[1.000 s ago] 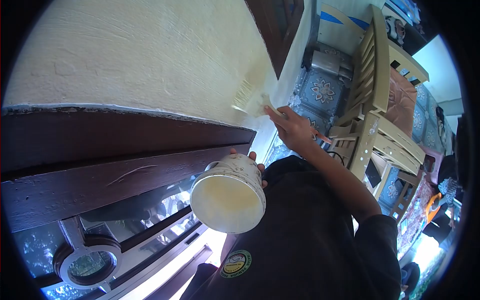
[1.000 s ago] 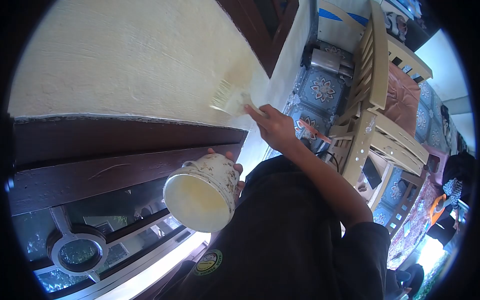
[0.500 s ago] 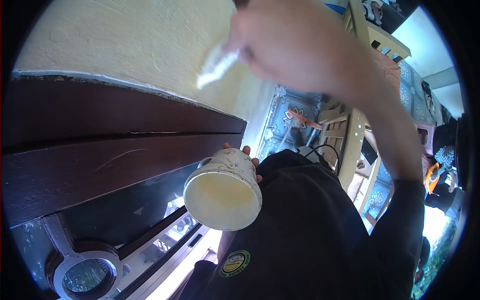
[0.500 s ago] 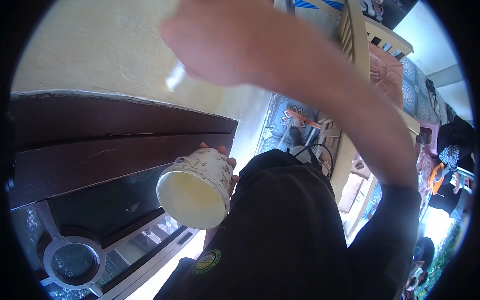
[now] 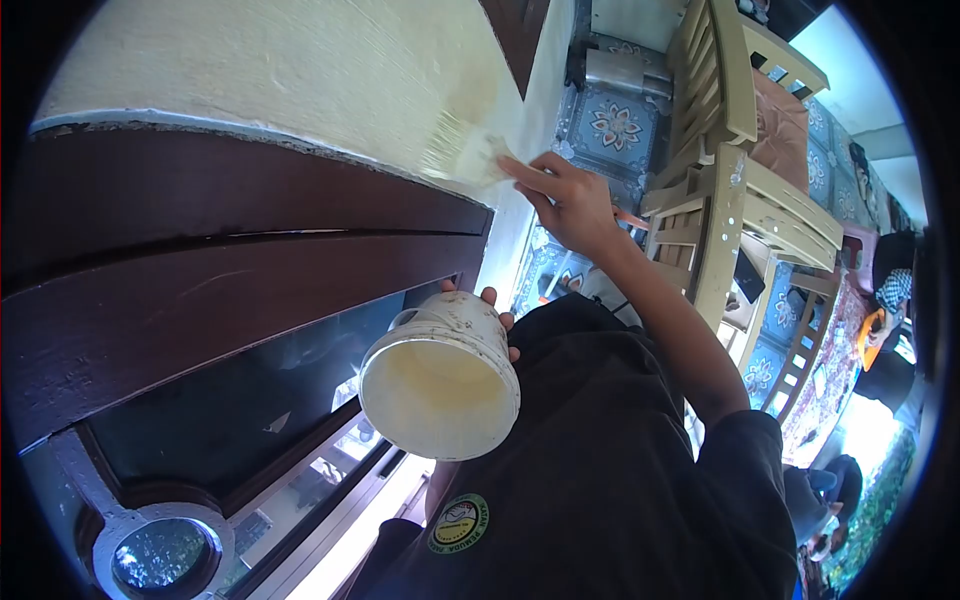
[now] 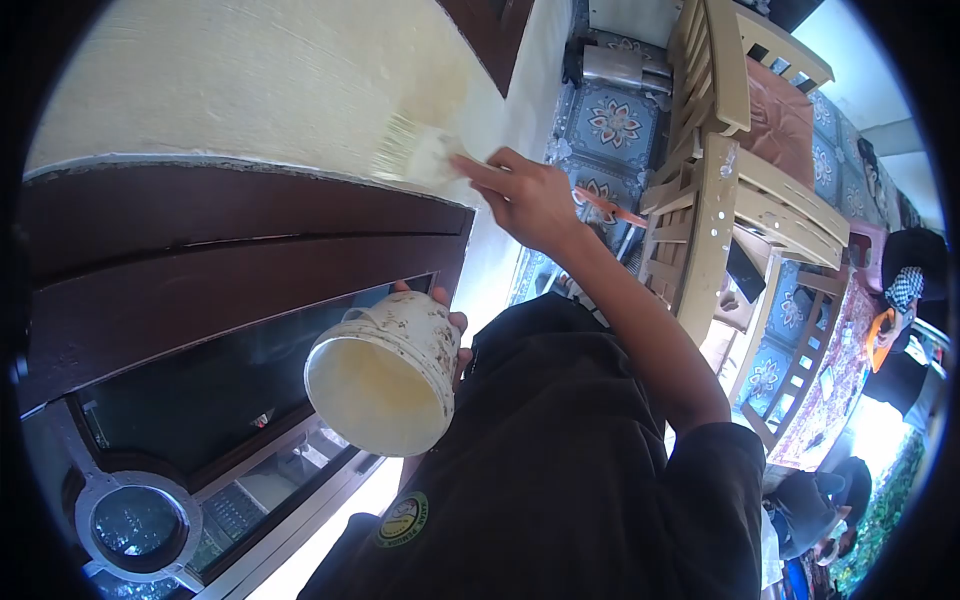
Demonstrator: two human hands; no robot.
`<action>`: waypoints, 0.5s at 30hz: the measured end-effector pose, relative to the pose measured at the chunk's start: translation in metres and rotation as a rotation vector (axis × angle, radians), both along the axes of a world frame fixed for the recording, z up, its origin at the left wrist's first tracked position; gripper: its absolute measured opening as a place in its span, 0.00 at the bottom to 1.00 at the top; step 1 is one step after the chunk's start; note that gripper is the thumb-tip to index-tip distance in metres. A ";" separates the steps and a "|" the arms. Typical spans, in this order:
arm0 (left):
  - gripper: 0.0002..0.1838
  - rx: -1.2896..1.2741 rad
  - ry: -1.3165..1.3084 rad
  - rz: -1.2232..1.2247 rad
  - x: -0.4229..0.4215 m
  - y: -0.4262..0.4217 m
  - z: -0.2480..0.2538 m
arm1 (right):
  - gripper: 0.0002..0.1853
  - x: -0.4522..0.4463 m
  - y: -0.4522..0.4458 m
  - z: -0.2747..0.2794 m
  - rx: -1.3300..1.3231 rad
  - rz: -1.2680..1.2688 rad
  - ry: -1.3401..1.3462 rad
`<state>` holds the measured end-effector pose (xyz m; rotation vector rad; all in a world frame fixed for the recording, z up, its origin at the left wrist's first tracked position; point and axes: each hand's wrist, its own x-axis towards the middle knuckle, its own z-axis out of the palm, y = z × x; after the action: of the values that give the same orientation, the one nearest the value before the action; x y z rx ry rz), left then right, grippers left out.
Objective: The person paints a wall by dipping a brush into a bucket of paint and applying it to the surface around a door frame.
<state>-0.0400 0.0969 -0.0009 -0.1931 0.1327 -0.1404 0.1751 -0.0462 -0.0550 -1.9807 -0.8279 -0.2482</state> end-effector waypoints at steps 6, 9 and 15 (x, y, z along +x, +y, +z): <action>0.42 0.000 -0.090 -0.065 0.002 -0.002 0.003 | 0.15 0.008 -0.028 -0.019 -0.561 0.004 0.063; 0.41 0.062 -0.006 0.010 -0.003 -0.009 0.011 | 0.10 0.022 -0.015 0.046 -0.753 0.105 -0.047; 0.40 0.032 -0.001 0.095 -0.003 -0.017 0.018 | 0.07 0.054 -0.022 0.240 -0.485 0.098 -0.362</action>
<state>-0.0430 0.0803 0.0168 -0.1671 0.1243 -0.0438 0.2290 -0.0681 0.1852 -2.3726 -1.3114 -0.3843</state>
